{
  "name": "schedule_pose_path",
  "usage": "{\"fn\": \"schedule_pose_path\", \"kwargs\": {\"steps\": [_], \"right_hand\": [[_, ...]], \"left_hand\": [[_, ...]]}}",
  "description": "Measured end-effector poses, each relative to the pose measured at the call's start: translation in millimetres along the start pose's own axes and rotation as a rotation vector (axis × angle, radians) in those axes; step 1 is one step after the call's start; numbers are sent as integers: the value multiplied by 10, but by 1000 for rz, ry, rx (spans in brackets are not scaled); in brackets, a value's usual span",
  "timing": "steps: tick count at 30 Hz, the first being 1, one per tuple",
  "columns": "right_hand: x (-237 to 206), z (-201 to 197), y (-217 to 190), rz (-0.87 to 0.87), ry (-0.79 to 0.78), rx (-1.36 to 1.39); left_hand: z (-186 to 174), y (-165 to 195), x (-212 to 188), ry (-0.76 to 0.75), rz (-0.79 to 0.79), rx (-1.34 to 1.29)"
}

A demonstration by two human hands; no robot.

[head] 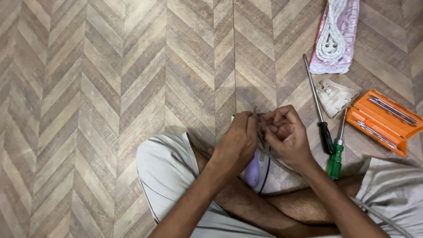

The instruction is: The person sits on the floor and services an electric clothes iron. They open the iron's rear housing, disconnect and remove the old power cord, unpack a new replacement cord from its plastic packaging, thread the new cord into the iron, and use screwdrivers to tighten the connections and reassemble the housing.

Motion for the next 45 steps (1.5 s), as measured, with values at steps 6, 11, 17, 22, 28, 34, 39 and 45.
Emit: {"fn": "schedule_pose_path", "kwargs": {"steps": [6, 11, 17, 22, 28, 34, 39, 45], "right_hand": [[60, -37, 37, -116, -28, -157], [175, 72, -354, -230, -150, -858], [348, 284, -777, -198, -557, -1160], [437, 290, -770, -97, -565, -1103], [257, -12, -597, 38, -53, -411], [-60, 138, -348, 209, 88, -259], [-95, 259, -414, 129, 165, -388], [-81, 314, -513, 40, 134, -632]], "left_hand": [[70, -51, -67, 25, -165, -166], [15, -36, -73, 104, -105, -229], [-9, -44, -89, 159, -86, -336], [-24, -103, -119, 214, -140, -457], [-42, -159, -174, 294, -208, -555], [-34, -191, -190, 298, -230, -562], [-93, -157, -178, 328, -155, -473], [-93, -131, -152, 289, -239, -571]]}}
Point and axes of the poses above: each hand's wrist, its own x-axis towards the middle knuckle, its own z-axis out of the palm, y = z × x, the point moved 5 cm from there along x, towards the middle knuckle, and after that the axes turned 7 degrees about z, right-handed, at the moved point
